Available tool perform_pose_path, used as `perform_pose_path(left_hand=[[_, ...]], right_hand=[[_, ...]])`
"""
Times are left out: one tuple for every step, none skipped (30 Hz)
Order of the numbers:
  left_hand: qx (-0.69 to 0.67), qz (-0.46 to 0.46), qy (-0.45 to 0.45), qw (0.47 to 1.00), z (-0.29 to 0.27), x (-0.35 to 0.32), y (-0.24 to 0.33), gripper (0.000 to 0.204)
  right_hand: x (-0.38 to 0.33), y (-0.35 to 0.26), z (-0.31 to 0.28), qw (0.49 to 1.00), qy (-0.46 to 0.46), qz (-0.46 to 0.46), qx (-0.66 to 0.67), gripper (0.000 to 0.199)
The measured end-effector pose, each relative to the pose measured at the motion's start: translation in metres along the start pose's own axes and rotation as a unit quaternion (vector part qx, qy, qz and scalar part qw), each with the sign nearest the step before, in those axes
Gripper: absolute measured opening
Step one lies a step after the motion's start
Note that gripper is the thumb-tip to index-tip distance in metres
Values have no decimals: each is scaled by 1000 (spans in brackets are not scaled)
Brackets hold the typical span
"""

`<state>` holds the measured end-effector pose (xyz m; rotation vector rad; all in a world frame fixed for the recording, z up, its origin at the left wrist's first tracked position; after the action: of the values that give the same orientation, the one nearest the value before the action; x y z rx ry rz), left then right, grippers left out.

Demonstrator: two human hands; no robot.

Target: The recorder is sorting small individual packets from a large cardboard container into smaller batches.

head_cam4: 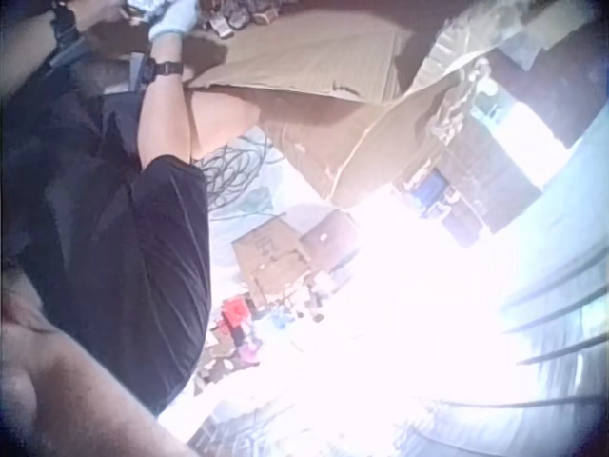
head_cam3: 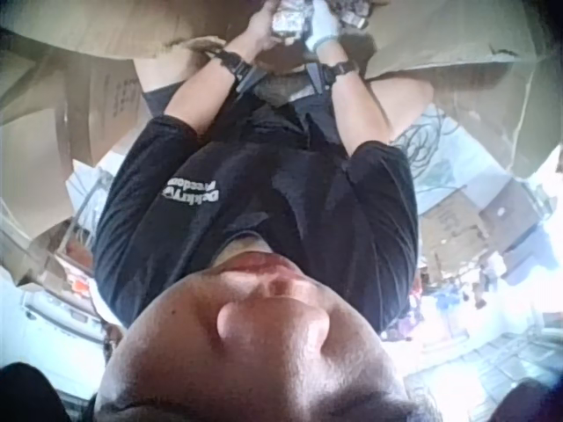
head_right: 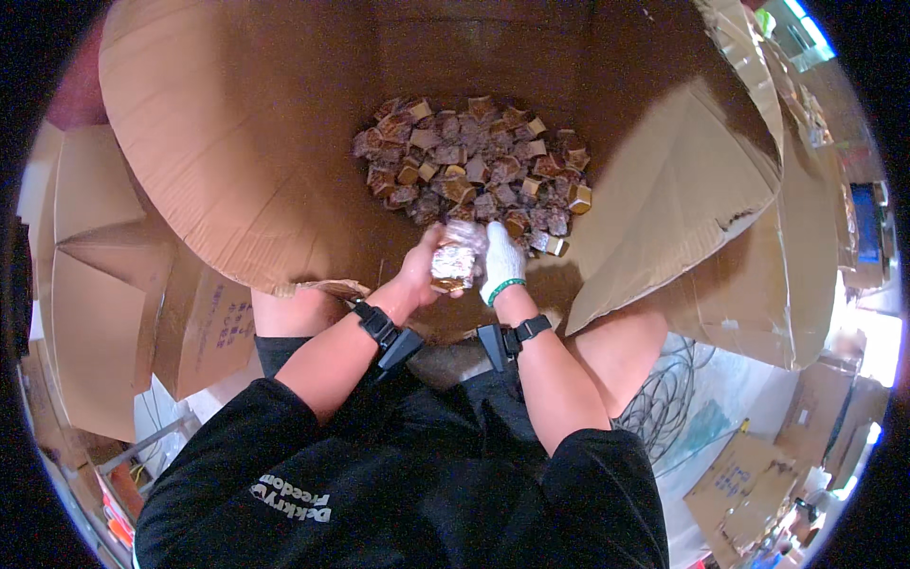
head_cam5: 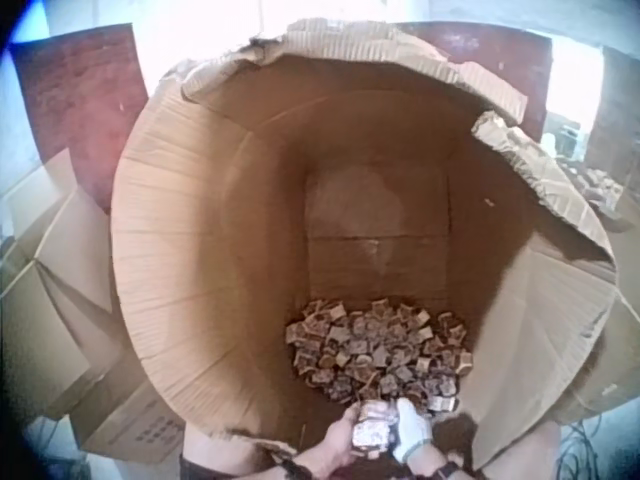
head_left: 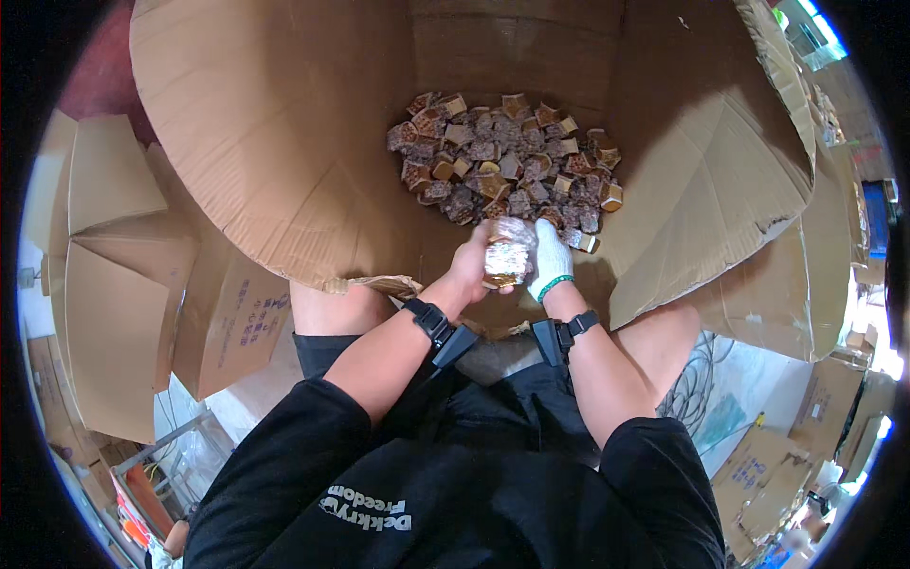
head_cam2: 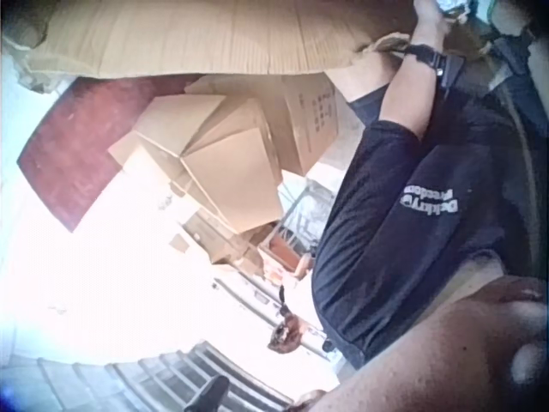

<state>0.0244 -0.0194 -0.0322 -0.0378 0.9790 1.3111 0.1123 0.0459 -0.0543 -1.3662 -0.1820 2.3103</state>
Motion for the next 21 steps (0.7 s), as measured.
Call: perform_pose_path(left_hand=[[-171, -29, -74, 982, 13, -3, 0, 51], [-162, -23, -89, 982, 16, -2, 2, 52], [-153, -16, -104, 983, 20, -1, 4, 52], [-152, -17, -105, 983, 22, -2, 6, 52], [-140, 8, -83, 987, 21, -2, 11, 52], [-128, 32, -61, 989, 20, -2, 15, 52], [-130, 52, -41, 989, 16, -1, 19, 51], [-127, 64, -17, 990, 11, 0, 21, 50], [-125, 77, 8, 989, 4, 1, 22, 49], [-120, 98, -17, 988, -11, 7, 24, 48], [-117, 96, -22, 988, -8, 10, 21, 48], [-131, 88, -40, 987, -2, 12, 18, 49], [-145, 87, -46, 985, -6, 12, 19, 51], [-166, 58, -59, 983, 15, 11, 15, 53], [-186, 11, -131, 974, 39, 3, 10, 53], [-222, 10, -187, 957, 36, 7, 11, 52], [-256, 4, -241, 936, 23, 14, 12, 52], [-265, -32, -275, 924, 18, 12, 6, 53], [-198, -31, -125, 972, 27, 10, -2, 51], [-188, 3, -147, 971, 11, 15, 7, 52], [-119, 7, -135, 984, 34, -4, 11, 57]], right_hand=[[-3, 1, 8, 994, -71, 52, 69, 47], [1, -3, 5, 994, -70, 49, 70, 47], [7, -14, -4, 999, -5, -14, -35, 47], [5, -26, -2, 986, 59, -75, -138, 47], [0, -37, -1, 954, 122, -134, -238, 46], [-15, -58, 10, 821, 191, -259, -471, 48], [-34, -63, 25, 736, 201, -373, -528, 49], [-36, -61, 30, 769, 166, -373, -492, 51], [-40, -59, 35, 799, 131, -372, -454, 53], [-49, -52, 55, 826, 53, -365, -426, 56], [-59, -52, 63, 847, -14, -358, -393, 60], [-49, -50, 55, 745, 8, -414, -523, 69], [-69, -44, 75, 746, -10, -311, -589, 89], [-91, -46, 82, 755, -55, -303, -579, 100], [-106, -50, 80, 764, -96, -295, -566, 112], [-117, -54, 87, 696, -80, -351, -621, 127], [-129, -54, 97, 665, -72, -394, -631, 124], [-132, -51, 98, 651, -59, -421, -629, 121], [-140, -59, 89, 630, -23, -446, -636, 118], [-150, -57, 104, 632, -38, -440, -637, 111], [-160, -67, 101, 633, -31, -429, -644, 104]])
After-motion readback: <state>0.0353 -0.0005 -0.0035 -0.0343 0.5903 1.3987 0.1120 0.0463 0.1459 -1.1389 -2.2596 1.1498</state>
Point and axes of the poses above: each hand's wrist, its own x-axis towards the middle knuckle, its own z-axis out of the palm, y = z × x, the point moved 7 cm from there along x, towards the middle knuckle, and after that the axes turned 10 degrees about z, right-handed, at the moved point
